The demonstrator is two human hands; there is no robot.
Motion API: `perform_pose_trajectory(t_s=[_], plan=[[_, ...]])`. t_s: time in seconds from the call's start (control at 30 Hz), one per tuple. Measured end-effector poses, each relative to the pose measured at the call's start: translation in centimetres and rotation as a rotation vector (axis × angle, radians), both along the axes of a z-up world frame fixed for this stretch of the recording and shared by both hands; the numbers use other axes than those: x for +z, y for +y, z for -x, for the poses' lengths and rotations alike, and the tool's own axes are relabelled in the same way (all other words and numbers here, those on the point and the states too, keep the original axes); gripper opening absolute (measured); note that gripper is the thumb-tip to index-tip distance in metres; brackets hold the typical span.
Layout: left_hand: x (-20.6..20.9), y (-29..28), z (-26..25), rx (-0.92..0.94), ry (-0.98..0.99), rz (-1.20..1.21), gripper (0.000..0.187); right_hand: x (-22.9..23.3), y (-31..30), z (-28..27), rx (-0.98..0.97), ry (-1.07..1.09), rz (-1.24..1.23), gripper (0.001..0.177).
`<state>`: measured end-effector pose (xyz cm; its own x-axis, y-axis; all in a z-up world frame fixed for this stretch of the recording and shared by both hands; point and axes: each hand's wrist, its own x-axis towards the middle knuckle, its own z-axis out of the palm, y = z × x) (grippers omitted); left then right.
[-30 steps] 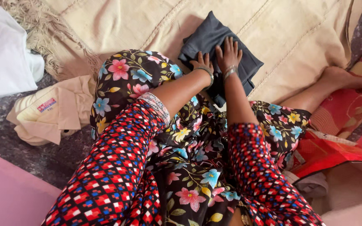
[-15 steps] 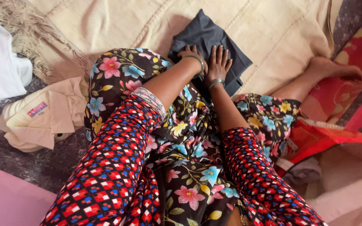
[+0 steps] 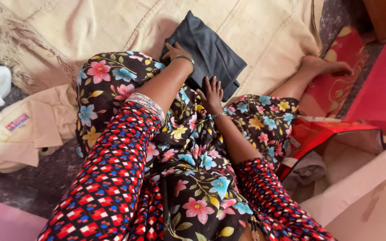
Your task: The person folds dark trousers by hand while sitting on the floor, smoothing the fabric with both hands, folding the legs together, and then folding the item into a smaller rectangle before placing it aside.
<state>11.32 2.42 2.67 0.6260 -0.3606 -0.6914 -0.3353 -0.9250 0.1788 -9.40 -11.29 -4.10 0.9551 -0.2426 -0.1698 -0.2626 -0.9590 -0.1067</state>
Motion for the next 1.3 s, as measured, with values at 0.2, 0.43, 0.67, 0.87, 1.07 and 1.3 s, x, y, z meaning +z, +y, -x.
perform_pose_trajectory(t_s=[0.2,0.43,0.67,0.87,1.07,1.3], plan=[[-0.7,-0.5,0.3,-0.036,0.013,-0.075,0.072,3.4,1.8,-6.9,-0.008,-0.222,-0.230,0.058],[-5.0,-2.1,-1.1,0.137,0.013,-0.045,0.080,-1.3,2.7,-19.7,0.092,0.098,0.041,0.076],[-5.8,-2.7,-1.0,0.182,0.018,0.005,0.091,0.3,2.3,-22.2,0.073,0.096,0.021,0.097],[-4.0,-1.2,-1.1,0.178,0.086,0.050,0.089,0.2,3.1,-20.1,0.018,0.039,0.026,0.088],[0.8,1.3,-0.6,-0.092,0.116,0.036,0.086,1.7,4.0,-11.7,0.125,-0.018,0.171,0.082],[-1.4,1.8,-0.2,0.002,0.073,0.097,0.072,4.8,3.7,-3.8,0.121,-0.040,0.053,0.081]])
